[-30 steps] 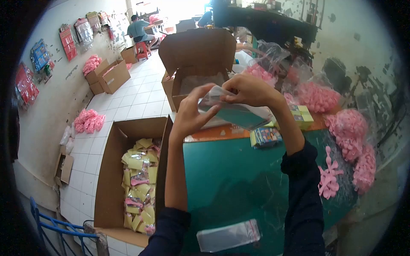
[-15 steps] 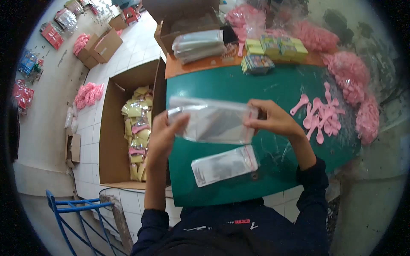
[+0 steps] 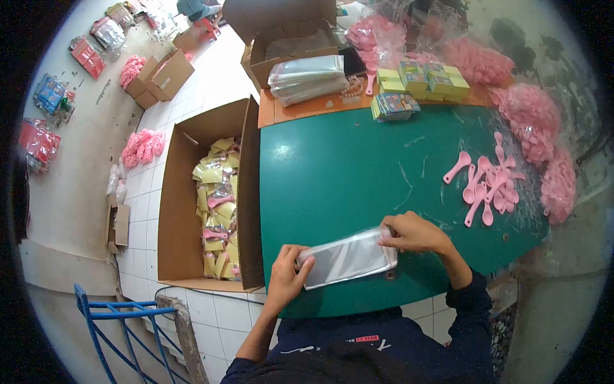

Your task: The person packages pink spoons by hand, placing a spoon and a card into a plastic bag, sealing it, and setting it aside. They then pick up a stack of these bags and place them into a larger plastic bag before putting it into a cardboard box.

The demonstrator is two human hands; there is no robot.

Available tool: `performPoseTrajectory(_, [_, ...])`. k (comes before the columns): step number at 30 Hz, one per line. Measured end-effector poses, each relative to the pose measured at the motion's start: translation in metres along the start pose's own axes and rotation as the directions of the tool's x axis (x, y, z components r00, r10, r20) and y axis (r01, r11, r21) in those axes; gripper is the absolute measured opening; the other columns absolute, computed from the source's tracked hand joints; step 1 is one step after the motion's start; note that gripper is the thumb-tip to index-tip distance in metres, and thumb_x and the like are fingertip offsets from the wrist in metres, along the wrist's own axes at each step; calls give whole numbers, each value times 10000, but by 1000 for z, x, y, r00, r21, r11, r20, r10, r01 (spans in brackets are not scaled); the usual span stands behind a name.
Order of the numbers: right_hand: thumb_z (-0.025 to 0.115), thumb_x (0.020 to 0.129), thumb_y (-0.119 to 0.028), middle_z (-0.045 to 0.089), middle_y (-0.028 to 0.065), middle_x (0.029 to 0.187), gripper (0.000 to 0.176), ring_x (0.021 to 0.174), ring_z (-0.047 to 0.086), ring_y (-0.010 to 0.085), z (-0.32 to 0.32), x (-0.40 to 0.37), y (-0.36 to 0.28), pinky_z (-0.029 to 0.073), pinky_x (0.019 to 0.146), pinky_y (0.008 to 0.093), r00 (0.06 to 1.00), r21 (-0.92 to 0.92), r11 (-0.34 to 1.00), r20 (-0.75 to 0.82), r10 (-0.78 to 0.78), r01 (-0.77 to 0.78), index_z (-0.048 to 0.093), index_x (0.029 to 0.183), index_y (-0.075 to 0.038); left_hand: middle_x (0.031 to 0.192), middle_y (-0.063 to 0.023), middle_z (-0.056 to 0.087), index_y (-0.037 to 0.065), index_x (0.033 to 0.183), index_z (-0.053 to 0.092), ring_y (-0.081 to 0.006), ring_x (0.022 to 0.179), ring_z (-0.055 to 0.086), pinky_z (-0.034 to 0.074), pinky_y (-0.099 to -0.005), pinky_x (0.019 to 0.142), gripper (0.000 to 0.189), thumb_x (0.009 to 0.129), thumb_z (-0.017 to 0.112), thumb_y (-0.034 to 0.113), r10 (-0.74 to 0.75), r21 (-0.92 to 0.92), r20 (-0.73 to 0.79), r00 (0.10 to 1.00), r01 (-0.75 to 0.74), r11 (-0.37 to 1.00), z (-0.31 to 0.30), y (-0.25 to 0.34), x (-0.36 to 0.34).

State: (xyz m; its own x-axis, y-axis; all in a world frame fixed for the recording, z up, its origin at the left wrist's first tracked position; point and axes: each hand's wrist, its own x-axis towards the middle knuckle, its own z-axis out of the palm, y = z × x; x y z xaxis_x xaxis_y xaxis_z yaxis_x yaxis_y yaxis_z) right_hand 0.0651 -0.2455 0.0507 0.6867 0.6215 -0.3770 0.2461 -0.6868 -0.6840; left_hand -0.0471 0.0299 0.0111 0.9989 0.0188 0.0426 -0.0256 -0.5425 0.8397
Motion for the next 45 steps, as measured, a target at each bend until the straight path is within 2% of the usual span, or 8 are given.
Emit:
performPoseTrajectory(5, [651,783,-388,626,208,730,424,678,621,363,-21,9,-15,488,616,415,998,-358,933,-49,28,-44,623,893,21,966,-132,587,28,1186,510,-238,831,610,494,-329,693,427,826,655,205,-100,8,136,986,100,995,-11,-3,6])
performPoseTrajectory(11, [628,804,-316,643,166,768,344,710,638,304,-101,93,-9,504,640,385,936,-409,897,-220,-274,166,622,892,17,1093,-147,553,46,1163,526,-335,964,566,458,-415,796,453,801,666,281,259,486,77,963,-263,833,-41,30,75])
performPoseTrajectory(15, [534,853,-155,592,80,678,185,606,611,150,-144,207,15,522,589,279,836,463,829,-549,-11,315,618,853,10,1039,-167,564,35,1120,526,-341,956,559,461,-414,789,388,818,642,252,417,422,-11,909,-374,826,-33,47,199])
performPoseTrajectory(21, [434,869,-41,456,16,607,157,512,474,118,-184,294,44,524,543,310,914,810,529,-379,143,253,517,739,-14,1038,-189,565,33,1099,533,-367,981,541,445,-430,837,344,759,575,54,616,425,-65,785,-537,728,-6,25,391])
performPoseTrajectory(26, [411,800,20,436,7,596,182,526,454,110,-194,303,33,415,474,244,903,831,522,-360,235,195,535,670,-12,1049,-177,581,35,1026,585,-351,973,560,455,-419,835,358,668,591,56,599,443,121,792,-583,681,-2,16,436])
performPoseTrajectory(29, [425,797,-4,535,15,657,212,557,480,97,-207,299,25,410,487,229,877,475,862,-474,79,178,635,811,19,1004,-164,603,39,1011,598,-338,927,588,473,-409,809,384,642,646,134,542,467,149,827,-542,698,-7,20,444])
performPoseTrajectory(36, [467,791,-81,596,17,684,294,591,482,76,-232,293,-3,376,482,242,884,-97,992,-467,29,-83,667,977,28,929,-116,646,76,946,651,-291,867,623,489,-384,766,375,700,644,360,506,508,91,858,-477,718,-5,21,456])
performPoseTrajectory(45, [458,814,-40,611,69,844,328,619,497,88,-232,290,-19,348,483,215,916,378,918,-400,44,120,656,1075,-36,844,-104,645,94,923,661,-289,806,628,485,-406,703,442,704,649,478,565,618,17,825,-453,642,1,29,449])
